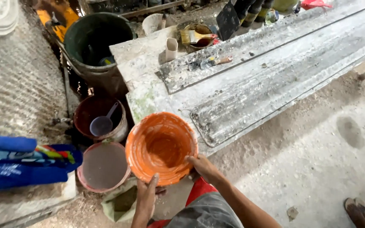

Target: Cleaning out plaster or gypsum residue from a bucket using a putty knife and a brush.

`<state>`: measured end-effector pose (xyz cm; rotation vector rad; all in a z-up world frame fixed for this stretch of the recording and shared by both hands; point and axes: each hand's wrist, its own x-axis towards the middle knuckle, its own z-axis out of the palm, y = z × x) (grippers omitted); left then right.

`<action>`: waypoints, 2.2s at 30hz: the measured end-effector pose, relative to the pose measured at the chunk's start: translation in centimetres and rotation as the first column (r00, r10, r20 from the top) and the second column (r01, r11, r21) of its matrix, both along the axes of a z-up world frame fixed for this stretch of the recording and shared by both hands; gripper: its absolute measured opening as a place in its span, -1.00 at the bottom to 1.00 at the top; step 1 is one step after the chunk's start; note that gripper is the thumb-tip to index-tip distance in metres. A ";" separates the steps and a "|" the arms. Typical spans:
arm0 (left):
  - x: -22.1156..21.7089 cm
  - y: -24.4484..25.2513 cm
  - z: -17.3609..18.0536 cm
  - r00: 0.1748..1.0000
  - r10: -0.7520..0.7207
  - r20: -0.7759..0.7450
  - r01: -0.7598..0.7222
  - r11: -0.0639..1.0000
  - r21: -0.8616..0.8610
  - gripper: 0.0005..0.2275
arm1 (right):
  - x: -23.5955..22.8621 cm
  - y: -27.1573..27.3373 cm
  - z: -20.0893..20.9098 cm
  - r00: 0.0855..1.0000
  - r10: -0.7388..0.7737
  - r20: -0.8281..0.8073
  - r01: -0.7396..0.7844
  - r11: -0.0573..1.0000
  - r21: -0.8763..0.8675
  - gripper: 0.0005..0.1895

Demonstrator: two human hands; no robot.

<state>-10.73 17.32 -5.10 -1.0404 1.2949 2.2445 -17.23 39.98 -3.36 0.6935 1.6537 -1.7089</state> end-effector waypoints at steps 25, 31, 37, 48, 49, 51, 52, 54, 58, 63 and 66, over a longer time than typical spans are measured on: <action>3.5 11.0 -26.2 0.694 0.498 -0.520 0.374 0.367 0.852 -0.37 | -58.1 24.1 -12.1 0.391 0.920 0.017 -0.205 0.069 0.976 -0.41; -1.2 13.2 -21.0 0.738 0.591 0.325 -0.601 0.795 -0.081 -0.57 | -58.5 23.5 -9.9 0.161 0.957 0.240 -0.305 -0.183 0.935 -0.24; -4.4 15.1 -15.4 0.713 0.676 0.187 -0.658 0.737 -0.154 -0.57 | -58.4 25.2 -11.7 -0.083 0.972 0.219 -0.237 -0.233 0.943 0.10; -12.3 18.5 -4.0 0.789 0.581 0.203 -0.587 0.809 -0.035 -0.59 | -50.9 26.0 -9.1 0.217 0.947 -0.235 0.223 0.186 0.957 -0.63; -12.0 18.1 -4.2 0.791 0.575 0.209 -0.582 0.812 -0.033 -0.59 | -48.9 25.8 -9.8 0.223 0.947 -0.230 0.221 0.181 0.958 -0.63; -12.0 17.1 -4.8 0.798 0.589 0.131 -0.595 0.803 0.017 -0.68 | -45.3 25.0 -10.8 0.272 0.606 -0.748 0.095 0.756 0.647 -0.79; -12.3 16.4 -3.9 0.805 0.580 0.127 -0.587 0.809 0.025 -0.68 | -41.5 23.7 -8.4 0.272 0.606 -0.747 0.108 0.752 0.650 -0.79; -12.1 14.4 -1.9 0.796 0.604 -0.036 -0.603 0.786 -0.138 -0.52 | -33.1 20.5 -3.8 0.525 0.335 -0.782 0.127 0.878 0.461 -0.79; -10.7 8.5 2.0 0.955 0.244 -0.170 -0.296 0.829 -0.474 -0.60 | -15.8 14.9 -4.3 0.680 0.083 -0.728 0.205 0.932 0.298 -0.75; -8.0 3.0 3.6 0.806 -0.590 0.041 0.251 0.278 -0.927 -0.37 | -0.2 6.8 -8.3 0.709 0.467 -0.529 -0.039 0.774 0.632 -0.83; -7.8 2.9 7.1 0.766 -0.640 0.062 0.255 0.215 -0.943 -0.47 | 0.1 3.4 -10.9 0.454 0.717 -0.529 0.073 0.562 0.824 -0.74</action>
